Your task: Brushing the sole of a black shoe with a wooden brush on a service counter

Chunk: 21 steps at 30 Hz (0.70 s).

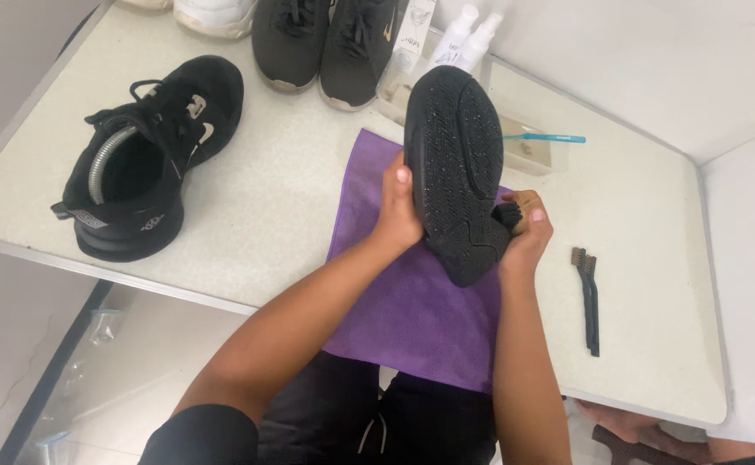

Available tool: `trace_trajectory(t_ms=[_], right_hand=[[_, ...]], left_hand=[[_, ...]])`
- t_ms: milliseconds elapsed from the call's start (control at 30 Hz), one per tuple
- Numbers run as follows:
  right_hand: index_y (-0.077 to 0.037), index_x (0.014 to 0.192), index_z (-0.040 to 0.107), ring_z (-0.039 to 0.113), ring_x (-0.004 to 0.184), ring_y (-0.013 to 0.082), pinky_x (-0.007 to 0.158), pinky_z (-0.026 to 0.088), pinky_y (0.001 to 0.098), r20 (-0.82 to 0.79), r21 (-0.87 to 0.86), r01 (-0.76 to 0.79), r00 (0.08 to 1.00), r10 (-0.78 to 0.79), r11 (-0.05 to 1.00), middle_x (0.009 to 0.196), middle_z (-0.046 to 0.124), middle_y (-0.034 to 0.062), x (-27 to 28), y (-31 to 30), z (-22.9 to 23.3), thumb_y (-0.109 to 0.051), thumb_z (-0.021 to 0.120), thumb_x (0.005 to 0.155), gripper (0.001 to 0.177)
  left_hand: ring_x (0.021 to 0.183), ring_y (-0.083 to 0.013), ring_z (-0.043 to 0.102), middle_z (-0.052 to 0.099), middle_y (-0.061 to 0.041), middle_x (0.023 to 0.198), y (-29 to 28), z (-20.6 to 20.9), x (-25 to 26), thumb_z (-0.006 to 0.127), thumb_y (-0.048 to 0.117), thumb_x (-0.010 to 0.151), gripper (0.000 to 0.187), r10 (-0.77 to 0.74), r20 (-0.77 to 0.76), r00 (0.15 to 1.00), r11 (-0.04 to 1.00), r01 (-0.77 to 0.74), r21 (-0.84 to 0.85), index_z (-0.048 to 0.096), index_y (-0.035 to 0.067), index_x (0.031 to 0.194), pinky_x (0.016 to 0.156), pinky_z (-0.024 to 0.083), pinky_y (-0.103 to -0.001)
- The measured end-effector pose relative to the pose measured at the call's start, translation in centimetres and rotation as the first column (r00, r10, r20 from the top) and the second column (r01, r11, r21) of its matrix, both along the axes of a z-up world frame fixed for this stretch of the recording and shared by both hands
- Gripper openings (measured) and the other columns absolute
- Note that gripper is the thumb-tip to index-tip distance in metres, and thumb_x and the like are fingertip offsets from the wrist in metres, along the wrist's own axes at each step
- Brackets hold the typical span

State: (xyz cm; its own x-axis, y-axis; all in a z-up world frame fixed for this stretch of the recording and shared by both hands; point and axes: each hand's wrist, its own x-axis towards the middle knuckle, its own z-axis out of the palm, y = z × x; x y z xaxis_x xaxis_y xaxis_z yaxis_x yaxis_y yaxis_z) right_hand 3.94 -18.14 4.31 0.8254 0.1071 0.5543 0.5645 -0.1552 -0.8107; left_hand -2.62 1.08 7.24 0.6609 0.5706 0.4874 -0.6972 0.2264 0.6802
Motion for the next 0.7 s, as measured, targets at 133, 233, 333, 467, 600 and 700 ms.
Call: trace_trajectory(t_ms=[133,233,333,467,600,700], right_hand=[[-0.007,0.094,0.068,0.058,0.075,0.0118,0.071,0.042,0.0212,-0.216,0.155,0.001,0.976,0.033,0.988,0.079,0.062,0.0045,0.3,0.7,-0.6,-0.047,0.035,0.093,0.052],[-0.009,0.096,0.069,0.058,0.073,0.0137,0.069,0.043,0.0221,-0.255,0.126,0.001,0.966,0.031,0.992,0.077,0.060,0.0062,2.5,-1.3,-2.8,-0.047,0.033,0.094,0.053],[-0.009,0.095,0.068,0.059,0.072,0.0121,0.067,0.044,0.0190,-0.281,0.154,0.010,0.959,0.034,0.988,0.076,0.061,0.0044,1.9,-0.9,-2.2,-0.048,0.034,0.093,0.052],[-0.008,0.094,0.068,0.058,0.072,0.0126,0.066,0.043,0.0201,-0.284,0.166,0.017,0.958,0.031,0.986,0.076,0.060,0.0050,1.1,-0.3,-1.4,-0.049,0.036,0.092,0.052],[-0.006,0.094,0.070,0.055,0.070,0.0116,0.066,0.038,0.0190,-0.159,0.059,0.045,0.987,-0.035,0.997,0.073,0.059,0.0061,0.8,-0.2,-0.9,-0.046,0.035,0.094,0.053],[-0.005,0.092,0.071,0.056,0.074,0.0165,0.070,0.040,0.0232,-0.090,0.017,0.051,0.995,-0.049,0.999,0.077,0.062,0.0111,1.6,-1.0,-1.7,-0.045,0.037,0.096,0.053]], left_hand=[[0.091,-0.0209,0.051,0.059,-0.008,0.090,0.4,1.1,-0.9,0.032,0.062,0.102,0.059,0.017,0.020,1.000,0.999,-0.018,0.043,0.062,0.011,0.101,0.076,0.045,-0.037],[0.098,-0.0236,0.051,0.062,-0.012,0.101,0.7,0.9,-1.1,0.033,0.063,0.103,0.064,-0.003,0.040,0.999,0.999,0.001,0.033,0.063,0.008,0.114,0.085,0.047,-0.042],[0.100,-0.0243,0.051,0.062,-0.015,0.102,0.8,1.4,-1.7,0.031,0.059,0.105,0.062,0.004,0.036,0.999,0.999,-0.006,0.052,0.063,0.007,0.115,0.085,0.047,-0.042],[0.099,-0.0216,0.051,0.061,-0.009,0.103,0.6,0.3,-0.7,0.030,0.059,0.105,0.060,-0.008,0.041,0.999,0.999,0.006,0.052,0.063,0.010,0.115,0.083,0.046,-0.038],[0.090,-0.0220,0.049,0.057,-0.008,0.092,0.4,0.4,-0.5,0.029,0.057,0.104,0.058,-0.003,0.030,1.000,0.999,0.002,0.038,0.063,0.010,0.104,0.075,0.043,-0.036],[0.084,-0.0201,0.048,0.054,-0.004,0.086,0.2,0.2,-0.3,0.030,0.059,0.103,0.056,-0.002,0.017,1.000,1.000,0.001,0.008,0.061,0.013,0.097,0.070,0.040,-0.032]])
